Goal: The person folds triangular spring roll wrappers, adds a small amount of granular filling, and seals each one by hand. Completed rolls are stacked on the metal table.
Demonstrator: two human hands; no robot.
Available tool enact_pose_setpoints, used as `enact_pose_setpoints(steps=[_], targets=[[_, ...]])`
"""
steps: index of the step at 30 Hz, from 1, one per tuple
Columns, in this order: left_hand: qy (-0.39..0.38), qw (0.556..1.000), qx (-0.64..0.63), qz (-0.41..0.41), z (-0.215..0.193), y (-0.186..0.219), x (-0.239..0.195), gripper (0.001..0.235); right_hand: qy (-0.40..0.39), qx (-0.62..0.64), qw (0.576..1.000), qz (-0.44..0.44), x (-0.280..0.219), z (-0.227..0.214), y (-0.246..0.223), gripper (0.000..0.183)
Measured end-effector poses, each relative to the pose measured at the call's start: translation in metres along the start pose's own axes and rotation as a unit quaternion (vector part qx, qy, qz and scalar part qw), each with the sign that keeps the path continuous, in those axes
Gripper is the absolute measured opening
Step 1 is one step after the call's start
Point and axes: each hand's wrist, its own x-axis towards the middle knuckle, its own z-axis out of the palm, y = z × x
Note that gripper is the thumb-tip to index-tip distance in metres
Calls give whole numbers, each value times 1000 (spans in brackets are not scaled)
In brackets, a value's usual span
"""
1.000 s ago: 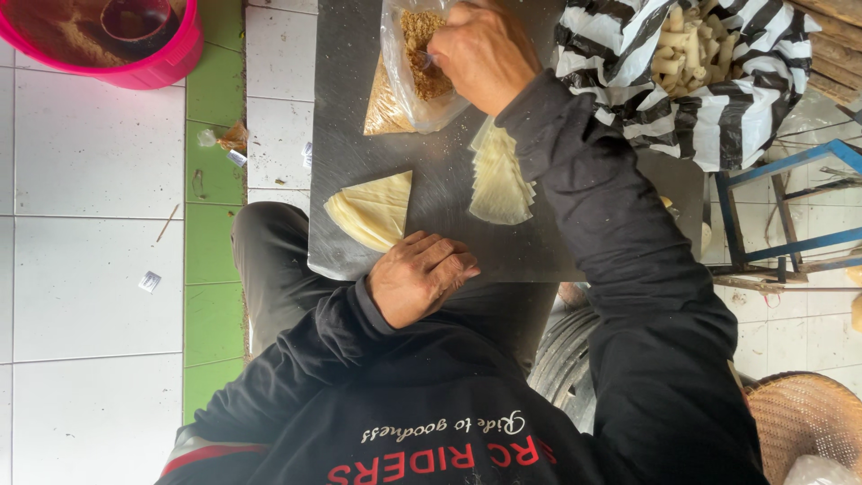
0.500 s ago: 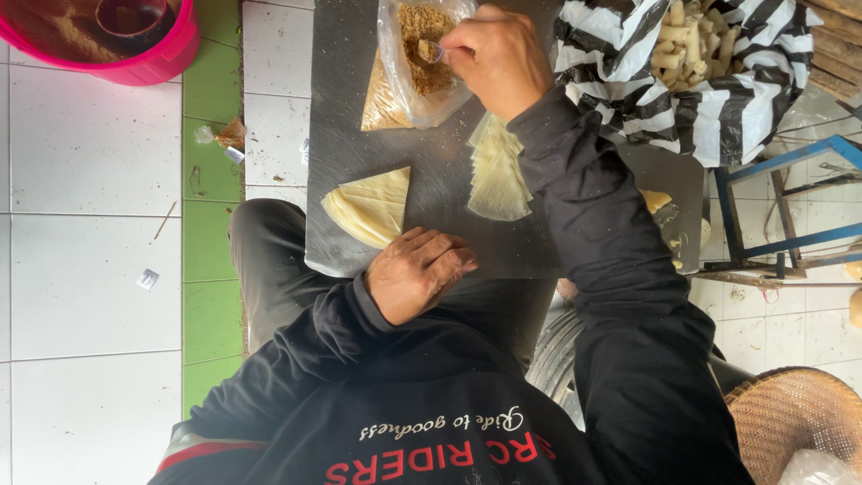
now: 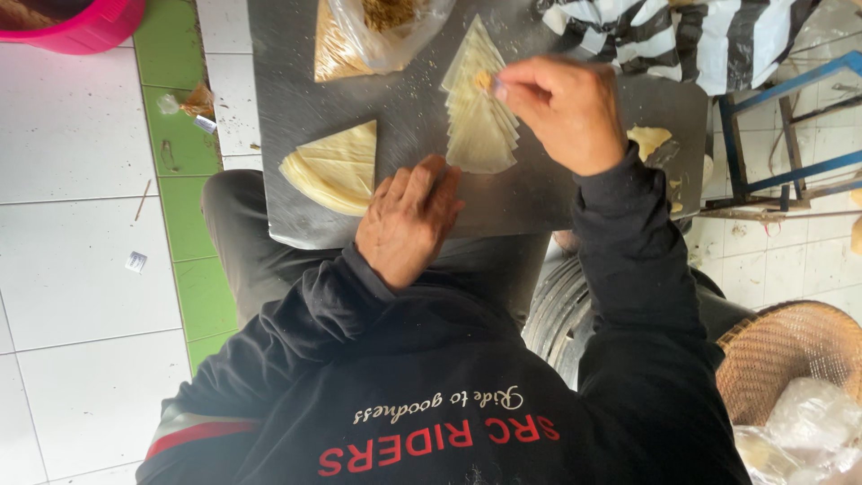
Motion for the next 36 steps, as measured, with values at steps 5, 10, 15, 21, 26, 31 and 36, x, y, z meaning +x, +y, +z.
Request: enact_pose_setpoints(steps=[5, 10, 15, 21, 26, 31, 36], targets=[[17, 999, 29, -21, 15, 1, 10, 37, 2, -32, 1000, -1, -38, 1, -4, 12], [23, 999, 43, -22, 29, -1, 18, 37, 24, -104, 992, -73, -51, 11, -2, 18], [20, 998, 55, -17, 29, -2, 19, 41, -1, -206, 967, -150, -56, 13, -3, 26], [16, 999, 48, -18, 27, -2, 19, 39, -6, -274, 944, -186, -59, 14, -5, 29], [13, 998, 52, -15, 27, -2, 18, 40, 11, -288, 936, -200, -62, 14, -9, 29], [23, 998, 63, -17, 29, -2, 17, 42, 8, -298, 932, -204, -63, 13, -13, 30], [12, 997, 71, -16, 31, -3, 17, 41, 18, -304, 930, -205, -65, 9, -13, 27]])
